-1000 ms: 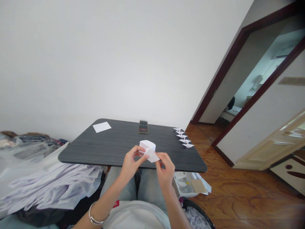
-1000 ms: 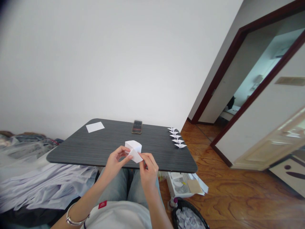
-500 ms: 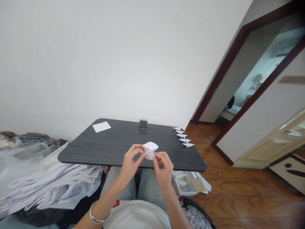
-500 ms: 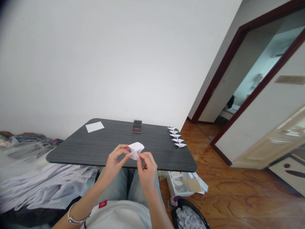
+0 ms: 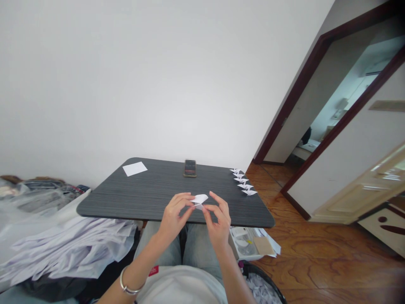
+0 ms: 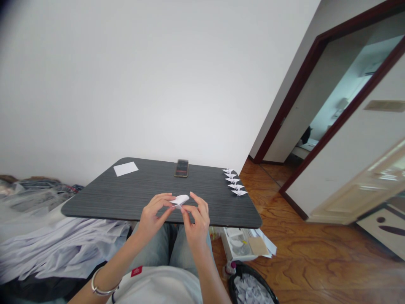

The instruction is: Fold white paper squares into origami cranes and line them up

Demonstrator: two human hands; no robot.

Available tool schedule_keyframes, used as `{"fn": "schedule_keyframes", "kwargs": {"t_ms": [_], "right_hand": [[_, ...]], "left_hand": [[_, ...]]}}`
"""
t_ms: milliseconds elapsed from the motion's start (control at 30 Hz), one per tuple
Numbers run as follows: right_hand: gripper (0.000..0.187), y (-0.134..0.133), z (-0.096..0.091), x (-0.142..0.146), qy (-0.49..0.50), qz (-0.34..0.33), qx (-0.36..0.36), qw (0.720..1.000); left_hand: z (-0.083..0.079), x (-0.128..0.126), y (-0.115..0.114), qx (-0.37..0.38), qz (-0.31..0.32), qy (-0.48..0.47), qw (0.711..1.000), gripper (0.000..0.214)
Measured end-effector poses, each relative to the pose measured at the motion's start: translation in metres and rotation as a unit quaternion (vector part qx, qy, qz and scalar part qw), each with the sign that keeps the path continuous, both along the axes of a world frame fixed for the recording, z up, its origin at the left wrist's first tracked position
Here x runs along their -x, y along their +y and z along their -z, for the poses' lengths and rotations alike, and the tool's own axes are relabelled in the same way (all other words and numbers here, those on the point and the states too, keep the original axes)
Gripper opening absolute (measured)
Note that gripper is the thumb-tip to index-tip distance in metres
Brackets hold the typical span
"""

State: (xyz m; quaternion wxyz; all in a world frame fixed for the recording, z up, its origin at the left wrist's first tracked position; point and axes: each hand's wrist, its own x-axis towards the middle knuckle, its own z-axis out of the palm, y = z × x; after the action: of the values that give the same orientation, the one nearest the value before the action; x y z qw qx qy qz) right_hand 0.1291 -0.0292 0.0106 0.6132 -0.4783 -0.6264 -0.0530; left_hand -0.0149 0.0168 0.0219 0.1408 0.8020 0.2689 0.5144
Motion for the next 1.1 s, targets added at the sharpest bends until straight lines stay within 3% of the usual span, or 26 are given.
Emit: {"fn": "schedule_keyframes", "kwargs": {"t_ms": [133, 267, 400, 533, 667, 833, 1100], "right_hand": [[0.009, 0.002, 0.0, -0.003, -0.016, -0.026, -0.005, 1.0], [0.007, 0.002, 0.001, -0.004, -0.011, -0.036, 0.007, 0.999], [0.006, 0.002, 0.006, -0.002, 0.027, -0.043, 0.02, 0.999], [0.001, 0.003, 0.012, 0.0, 0.094, -0.043, 0.054, 0.993], [0.016, 0.001, 0.006, 0.003, 0.178, -0.078, 0.108, 0.975], [0.013, 0.001, -0.002, 0.003, 0.23, -0.157, 0.209, 0.937], [0.018, 0.001, -0.003, 0.0, 0.169, -0.159, 0.242, 0.942]], "left_hand": [[0.001, 0.0, 0.0, 0.026, 0.016, -0.028, 0.999, 0.005], [0.003, -0.001, -0.002, 0.107, 0.032, -0.061, 0.992, 0.004], [-0.001, -0.003, -0.005, 0.183, 0.019, -0.087, 0.979, 0.012], [-0.008, -0.004, -0.007, 0.232, 0.047, -0.06, 0.97, 0.015], [-0.009, -0.005, -0.006, 0.284, 0.072, -0.078, 0.953, 0.022], [-0.006, -0.006, -0.003, 0.358, 0.126, -0.142, 0.914, 0.024], [-0.002, -0.009, 0.0, 0.408, 0.141, -0.162, 0.887, 0.023]]}}
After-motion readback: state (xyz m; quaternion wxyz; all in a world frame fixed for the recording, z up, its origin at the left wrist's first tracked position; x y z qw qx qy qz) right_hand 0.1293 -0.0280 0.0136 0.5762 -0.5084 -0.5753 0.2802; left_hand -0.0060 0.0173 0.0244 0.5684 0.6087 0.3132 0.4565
